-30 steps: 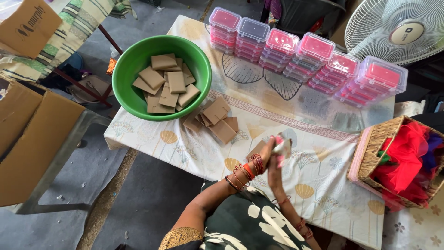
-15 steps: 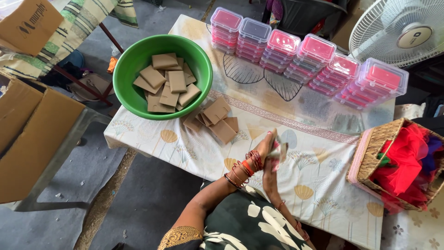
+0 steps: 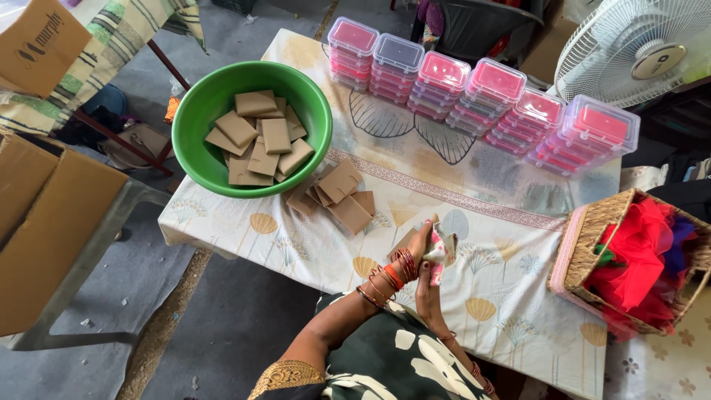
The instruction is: The person wipes rectangular soap bars with a cloth, then wraps one bar in red tissue paper and places it into a clear plastic container. The finished unit is set aside with other completed containers.
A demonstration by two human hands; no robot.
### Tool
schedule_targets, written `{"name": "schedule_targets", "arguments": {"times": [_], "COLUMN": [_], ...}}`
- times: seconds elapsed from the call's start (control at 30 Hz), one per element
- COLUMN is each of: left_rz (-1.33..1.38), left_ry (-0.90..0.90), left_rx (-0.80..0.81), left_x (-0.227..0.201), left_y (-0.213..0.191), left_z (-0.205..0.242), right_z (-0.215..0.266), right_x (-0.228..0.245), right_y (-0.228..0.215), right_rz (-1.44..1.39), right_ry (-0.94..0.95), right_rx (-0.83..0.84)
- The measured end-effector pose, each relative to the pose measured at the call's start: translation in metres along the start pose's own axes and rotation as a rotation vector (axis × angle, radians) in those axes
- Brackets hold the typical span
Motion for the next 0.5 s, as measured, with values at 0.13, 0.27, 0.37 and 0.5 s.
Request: {"name": "schedule_targets", "arguments": {"times": [0.13,0.27,0.37,0.5], "left_rz": [-0.064,-0.019,0.051,0.209], "left_ry": [0.03,0.103,0.076,-0.089], "left_rx": [-0.02,0.124,0.097,0.129], "left_x": [-0.003,0.003,0.005,0.029], "left_y": [0.029,0.054,0.035,-0.002], "left_z": [0.043,0.042,0.018,-0.023], "right_z": [-0.038,-0.055,-0.029,-0.007], "right_x": [-0.048,-0.046,-0.009,0.021], "right_y": [-0.028,-0.049,-0.024,-0.006], "right_rz": [0.02,-0.07,-0.067,0.065], "right_ry": [0.073,0.259,0.211,-0.114], "right_rx": [-0.043,-0.137,-0.09,0.015]}}
Point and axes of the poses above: each hand's wrist, its own z-axis away from the middle knuckle, its own y-axis out of the palm, x = y × z, the point moved 7 cm from there along -z, towards the middle knuckle, and after that the axes turned 2 degrees about -x, right-handed, at the moved point
